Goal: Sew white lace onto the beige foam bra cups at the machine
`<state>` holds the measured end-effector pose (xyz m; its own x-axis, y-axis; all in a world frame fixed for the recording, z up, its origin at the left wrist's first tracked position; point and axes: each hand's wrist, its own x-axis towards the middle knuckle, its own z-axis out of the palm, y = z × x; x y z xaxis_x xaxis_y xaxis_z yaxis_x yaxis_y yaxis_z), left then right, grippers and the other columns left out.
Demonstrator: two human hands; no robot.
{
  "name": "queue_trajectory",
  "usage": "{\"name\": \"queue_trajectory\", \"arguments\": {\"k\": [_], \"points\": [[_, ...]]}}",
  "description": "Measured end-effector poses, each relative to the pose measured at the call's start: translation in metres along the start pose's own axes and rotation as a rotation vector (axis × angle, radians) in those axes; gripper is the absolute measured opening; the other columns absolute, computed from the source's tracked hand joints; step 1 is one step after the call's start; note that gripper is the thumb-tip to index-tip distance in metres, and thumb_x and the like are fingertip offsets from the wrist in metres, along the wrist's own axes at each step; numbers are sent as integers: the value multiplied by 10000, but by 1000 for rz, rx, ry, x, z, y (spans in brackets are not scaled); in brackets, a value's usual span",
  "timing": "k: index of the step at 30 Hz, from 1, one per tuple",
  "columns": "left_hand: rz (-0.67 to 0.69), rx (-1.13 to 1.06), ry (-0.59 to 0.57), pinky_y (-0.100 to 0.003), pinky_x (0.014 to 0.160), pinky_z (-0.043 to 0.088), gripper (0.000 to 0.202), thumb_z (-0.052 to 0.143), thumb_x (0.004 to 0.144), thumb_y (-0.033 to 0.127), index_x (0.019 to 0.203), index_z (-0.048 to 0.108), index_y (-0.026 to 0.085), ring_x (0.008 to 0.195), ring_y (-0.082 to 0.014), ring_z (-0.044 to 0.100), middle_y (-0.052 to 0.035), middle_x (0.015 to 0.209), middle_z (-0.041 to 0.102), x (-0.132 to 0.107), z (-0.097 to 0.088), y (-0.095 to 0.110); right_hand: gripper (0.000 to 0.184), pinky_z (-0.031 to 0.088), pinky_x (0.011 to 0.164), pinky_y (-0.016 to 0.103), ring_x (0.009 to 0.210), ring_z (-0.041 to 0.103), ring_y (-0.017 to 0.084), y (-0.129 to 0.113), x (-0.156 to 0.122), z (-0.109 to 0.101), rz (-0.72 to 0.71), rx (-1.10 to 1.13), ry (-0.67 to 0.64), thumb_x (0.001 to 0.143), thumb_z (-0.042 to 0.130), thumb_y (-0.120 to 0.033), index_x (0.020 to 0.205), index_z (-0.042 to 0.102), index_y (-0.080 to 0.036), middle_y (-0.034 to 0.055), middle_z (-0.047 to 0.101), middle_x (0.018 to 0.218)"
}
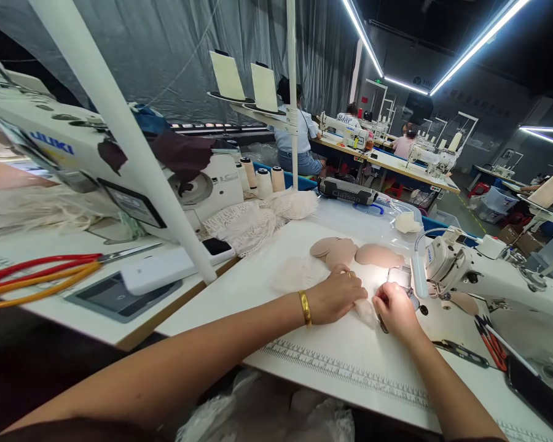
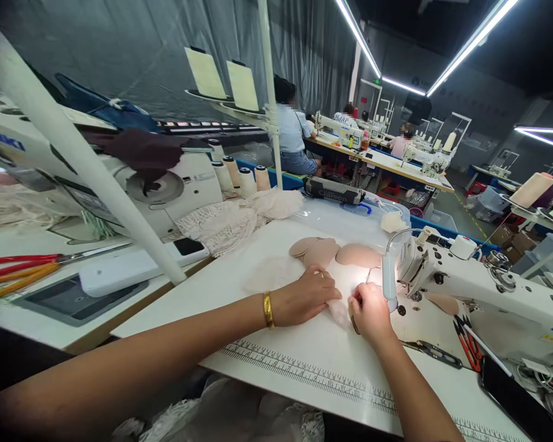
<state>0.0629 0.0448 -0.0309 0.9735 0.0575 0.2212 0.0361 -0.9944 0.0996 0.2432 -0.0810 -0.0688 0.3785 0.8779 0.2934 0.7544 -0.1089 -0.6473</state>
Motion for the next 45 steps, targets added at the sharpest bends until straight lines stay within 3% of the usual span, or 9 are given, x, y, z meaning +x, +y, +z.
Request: {"name": "queue_trajectory", "arguments": {"k": [3, 7, 13, 20, 29, 33, 37, 40, 45], "points": [[104, -70, -31, -412, 919, 378, 163, 608, 843, 69, 811, 678, 212, 900, -251, 615, -64, 878, 685, -24, -10, 6, 214, 457, 728, 319, 787, 560, 207, 3, -8, 0, 18, 87, 0, 922, 539, -382, 760, 512, -246, 17, 570, 812], [93, -423, -120, -334, 893, 430, 146, 752, 847, 308, 986, 752, 262, 870, -206, 676, -21, 917, 751, -35, -15, 1, 272, 440, 569, 276, 622, 535, 166, 4, -27, -8, 65, 245, -51, 1008, 446, -444, 814, 462, -254, -13, 558, 738], [-332, -134, 83, -375, 1062, 429, 343, 586, 969, 317, 1285, 629, 191, 1247, -277, 604, -114, 1355, 657, 52, -8, -40, 368, 449, 512, 273, 585, 540, 160, 9, -31, -2, 182, 611, -37, 930, 584, -586, 1003, 533, -229, -26, 566, 714], [-472, -64, 71, -420, 900, 488, 110, 583, 883, 140, 877, 693, 142, 968, -324, 699, -166, 923, 751, 100, 6, -54, 417, 452, 519, 262, 601, 548, 153, 14, -29, 0, 200, 656, -54, 905, 625, -594, 1015, 582, -194, -2, 592, 728], [-597, -368, 261, -284, 705, 513, 237, 466, 852, 164, 1065, 561, 206, 739, -189, 678, 18, 703, 716, 52, -40, -21, 429, 478, 561, 273, 637, 573, 168, 9, -27, -5, 232, 677, -31, 873, 649, -599, 996, 617, -188, 7, 608, 734], [-595, -814, 210, -261, 602, 484, 243, 544, 725, 201, 968, 526, 212, 612, -165, 631, 57, 657, 682, 17, -33, 5, 454, 464, 540, 268, 584, 535, 149, 8, -28, -9, 242, 665, -30, 915, 587, -638, 974, 638, -190, 5, 620, 728], [-631, -687, 146, -279, 625, 464, 230, 542, 740, 209, 970, 554, 204, 669, -182, 637, 35, 736, 680, 6, -16, 24, 473, 480, 540, 262, 600, 570, 146, 6, -29, -7, 227, 680, -8, 879, 645, -652, 1002, 623, -195, 7, 635, 766], [-546, -492, 73, -336, 739, 497, 278, 601, 796, 274, 1056, 588, 177, 818, -233, 667, -35, 896, 710, 13, -16, 29, 473, 487, 524, 263, 603, 584, 146, 2, -33, -6, 202, 694, 12, 838, 722, -609, 1044, 597, -202, 10, 642, 800], [-88, -413, -105, -358, 934, 487, 632, 810, 738, 405, 1278, 560, 191, 1186, -297, 604, -107, 1305, 646, 40, -33, 15, 251, 550, 642, 283, 736, 657, 167, -9, -50, -19, -50, 451, 22, 965, 630, -419, 1127, 603, -229, 27, 683, 875]]}}
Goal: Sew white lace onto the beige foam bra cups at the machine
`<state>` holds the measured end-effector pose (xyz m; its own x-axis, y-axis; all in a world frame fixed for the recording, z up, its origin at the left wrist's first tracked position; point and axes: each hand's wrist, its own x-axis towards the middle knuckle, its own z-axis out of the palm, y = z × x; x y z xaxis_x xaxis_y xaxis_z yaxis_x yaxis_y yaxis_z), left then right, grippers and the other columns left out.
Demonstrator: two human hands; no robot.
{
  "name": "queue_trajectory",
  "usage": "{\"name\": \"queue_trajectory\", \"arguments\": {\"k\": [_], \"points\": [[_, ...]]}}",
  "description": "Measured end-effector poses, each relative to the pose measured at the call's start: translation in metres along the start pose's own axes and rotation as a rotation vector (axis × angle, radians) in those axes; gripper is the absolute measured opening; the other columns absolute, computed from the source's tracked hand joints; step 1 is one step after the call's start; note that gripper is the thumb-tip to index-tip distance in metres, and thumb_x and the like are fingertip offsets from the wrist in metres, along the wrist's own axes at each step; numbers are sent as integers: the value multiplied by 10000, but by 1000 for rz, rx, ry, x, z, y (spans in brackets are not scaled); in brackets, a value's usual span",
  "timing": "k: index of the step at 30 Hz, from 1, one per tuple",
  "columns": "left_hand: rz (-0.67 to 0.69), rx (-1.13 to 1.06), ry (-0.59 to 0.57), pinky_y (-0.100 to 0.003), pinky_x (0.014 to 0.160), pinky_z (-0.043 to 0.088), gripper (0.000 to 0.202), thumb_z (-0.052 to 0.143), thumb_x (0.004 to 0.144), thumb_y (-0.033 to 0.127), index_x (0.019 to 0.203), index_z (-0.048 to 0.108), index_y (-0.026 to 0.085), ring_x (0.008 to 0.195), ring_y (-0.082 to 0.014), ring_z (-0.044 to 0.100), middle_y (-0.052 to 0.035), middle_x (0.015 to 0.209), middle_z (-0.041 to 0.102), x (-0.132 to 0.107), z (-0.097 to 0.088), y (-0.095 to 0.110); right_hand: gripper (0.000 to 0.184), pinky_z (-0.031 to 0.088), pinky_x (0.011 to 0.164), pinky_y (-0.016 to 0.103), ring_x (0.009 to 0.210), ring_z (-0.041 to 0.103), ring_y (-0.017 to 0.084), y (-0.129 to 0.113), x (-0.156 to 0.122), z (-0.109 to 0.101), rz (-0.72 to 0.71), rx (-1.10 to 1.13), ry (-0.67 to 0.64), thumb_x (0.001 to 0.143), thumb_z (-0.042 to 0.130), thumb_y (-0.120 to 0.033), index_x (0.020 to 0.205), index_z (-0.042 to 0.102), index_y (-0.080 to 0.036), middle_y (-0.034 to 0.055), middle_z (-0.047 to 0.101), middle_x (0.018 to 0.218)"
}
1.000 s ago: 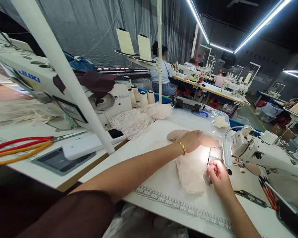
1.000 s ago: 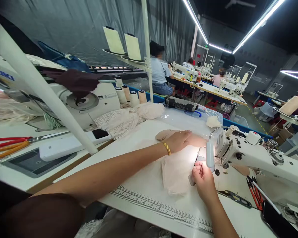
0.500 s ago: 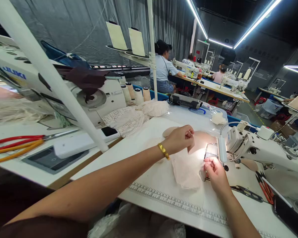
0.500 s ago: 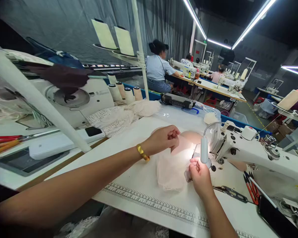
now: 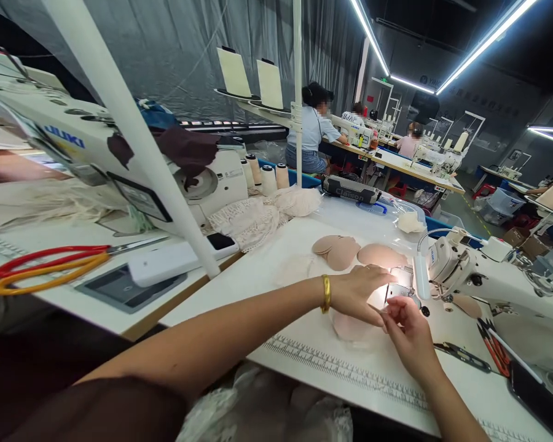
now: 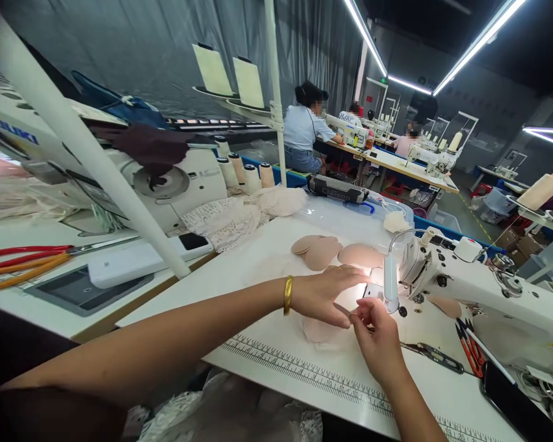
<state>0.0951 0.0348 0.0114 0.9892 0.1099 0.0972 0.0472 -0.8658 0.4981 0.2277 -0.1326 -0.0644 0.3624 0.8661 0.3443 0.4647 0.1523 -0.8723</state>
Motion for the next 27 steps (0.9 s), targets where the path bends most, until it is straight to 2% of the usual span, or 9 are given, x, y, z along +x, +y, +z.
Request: {"name": "queue_trajectory", "arguments": {"k": [2, 4, 5, 9, 11, 16, 19, 23, 27], "points": [[-6, -34, -256, -263, 721, 490, 478, 804, 755, 346, 1174, 614, 216, 939, -221, 671, -21, 1046, 719, 6, -8, -5, 190, 560, 656, 280, 737, 662, 162, -9, -7, -5, -129, -191, 56, 986, 608, -344, 1149, 612, -247, 17, 692, 872], [-27, -25, -321, -222, 565, 403, 227, 753, 797, 267, 987, 642, 210, 698, -155, 622, 41, 777, 666, 6, -13, -8, 205, 564, 670, 280, 742, 656, 159, -18, -13, -8, -288, -374, 187, 996, 592, -267, 1200, 610, -259, 20, 703, 900], [-14, 7, -251, -223, 540, 371, 152, 723, 805, 216, 926, 631, 205, 644, -139, 588, 52, 722, 634, 3, -14, -9, 246, 564, 680, 284, 737, 647, 157, -22, -15, -9, -373, -445, 248, 999, 586, -228, 1243, 597, -260, 25, 710, 921], [165, 283, 269, -269, 634, 395, 122, 599, 827, 97, 889, 573, 200, 678, -155, 577, 26, 763, 653, -18, -10, -11, 471, 545, 726, 298, 687, 599, 146, -30, -11, -6, -589, -582, 321, 987, 589, -106, 1430, 472, -216, 46, 726, 981], [275, 455, 369, -307, 714, 418, 114, 546, 877, 87, 883, 570, 198, 747, -182, 596, -8, 820, 681, -29, -3, -15, 452, 516, 714, 298, 706, 600, 157, -24, -4, -6, -651, -680, 261, 982, 574, -72, 1412, 481, -175, 52, 721, 957], [422, 516, 119, -324, 669, 430, 143, 680, 893, 205, 796, 575, 198, 737, -192, 590, -9, 787, 665, -31, 27, -28, 266, 342, 571, 295, 638, 508, 157, 4, 9, -22, -774, -954, -114, 995, 447, -51, 993, 664, -204, 2, 627, 758], [498, 476, 109, -320, 711, 457, 103, 637, 898, 116, 834, 604, 190, 811, -188, 602, -20, 882, 683, -10, 44, -25, 274, 316, 585, 303, 649, 483, 155, 17, 11, -37, -800, -1031, -273, 1031, 437, -114, 905, 663, -205, 2, 603, 746], [507, 557, 83, -345, 599, 404, 176, 658, 785, 47, 716, 576, 186, 685, -190, 547, -21, 766, 637, 23, 56, -20, 280, 343, 613, 298, 688, 510, 160, 29, 12, -54, -708, -1026, -308, 1042, 438, -130, 896, 656, -226, 5, 625, 778], [487, 592, 168, -347, 550, 339, 261, 647, 780, 62, 606, 496, 185, 606, -176, 465, -23, 683, 561, 31, 64, -23, 278, 426, 699, 289, 879, 584, 189, 36, 6, -68, -612, -949, -226, 1011, 466, -90, 1137, 660, -243, 55, 709, 1065]]}}
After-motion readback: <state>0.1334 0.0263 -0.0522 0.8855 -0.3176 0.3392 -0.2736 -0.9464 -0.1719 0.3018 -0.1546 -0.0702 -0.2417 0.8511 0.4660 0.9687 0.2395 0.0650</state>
